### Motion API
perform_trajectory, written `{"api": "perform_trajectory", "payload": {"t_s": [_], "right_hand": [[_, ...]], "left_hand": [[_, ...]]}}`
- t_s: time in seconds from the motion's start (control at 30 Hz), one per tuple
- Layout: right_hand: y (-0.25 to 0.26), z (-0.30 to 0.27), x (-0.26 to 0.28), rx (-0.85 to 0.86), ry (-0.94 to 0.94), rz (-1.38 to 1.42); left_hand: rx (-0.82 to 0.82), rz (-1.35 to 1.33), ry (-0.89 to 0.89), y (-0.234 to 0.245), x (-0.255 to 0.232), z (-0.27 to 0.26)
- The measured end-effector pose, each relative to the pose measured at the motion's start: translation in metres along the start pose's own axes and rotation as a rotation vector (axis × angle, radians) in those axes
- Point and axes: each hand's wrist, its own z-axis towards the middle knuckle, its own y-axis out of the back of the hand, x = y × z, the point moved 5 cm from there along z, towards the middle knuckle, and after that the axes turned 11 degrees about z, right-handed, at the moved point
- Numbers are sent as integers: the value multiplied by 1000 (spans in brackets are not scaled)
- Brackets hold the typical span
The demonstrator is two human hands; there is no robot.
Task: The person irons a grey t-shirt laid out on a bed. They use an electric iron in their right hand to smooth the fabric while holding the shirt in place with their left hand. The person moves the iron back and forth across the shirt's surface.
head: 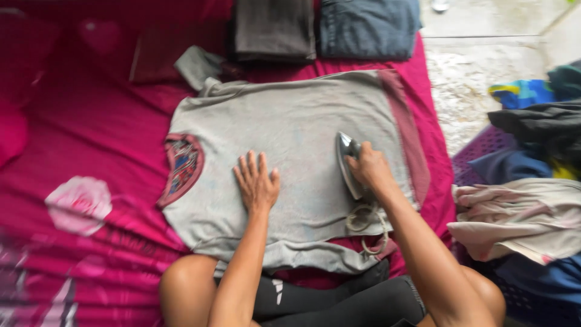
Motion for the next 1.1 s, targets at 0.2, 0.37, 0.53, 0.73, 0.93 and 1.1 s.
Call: {"api": "perform_trajectory", "payload": {"t_s": [0.2, 0.37, 0.53, 0.73, 0.93, 1.1], "right_hand": [[-7, -2, -11, 81, 60, -66], [6, -45, 68, 172, 149, -52], [-39, -37, 104, 238, 279, -61], [-39, 12, 94, 76, 209, -41], [-16, 42, 58, 11, 50, -5], [15, 62, 16, -60, -46, -118]], "left_hand": [[0, -32, -63, 9, 5, -10], [94, -30, -59, 4, 4, -10], [203, -17, -58, 13, 5, -9], [266, 19, -77, 18, 3, -9], [183, -61, -85, 6, 10, -16], [50, -20, -124, -4, 12, -16]]}}
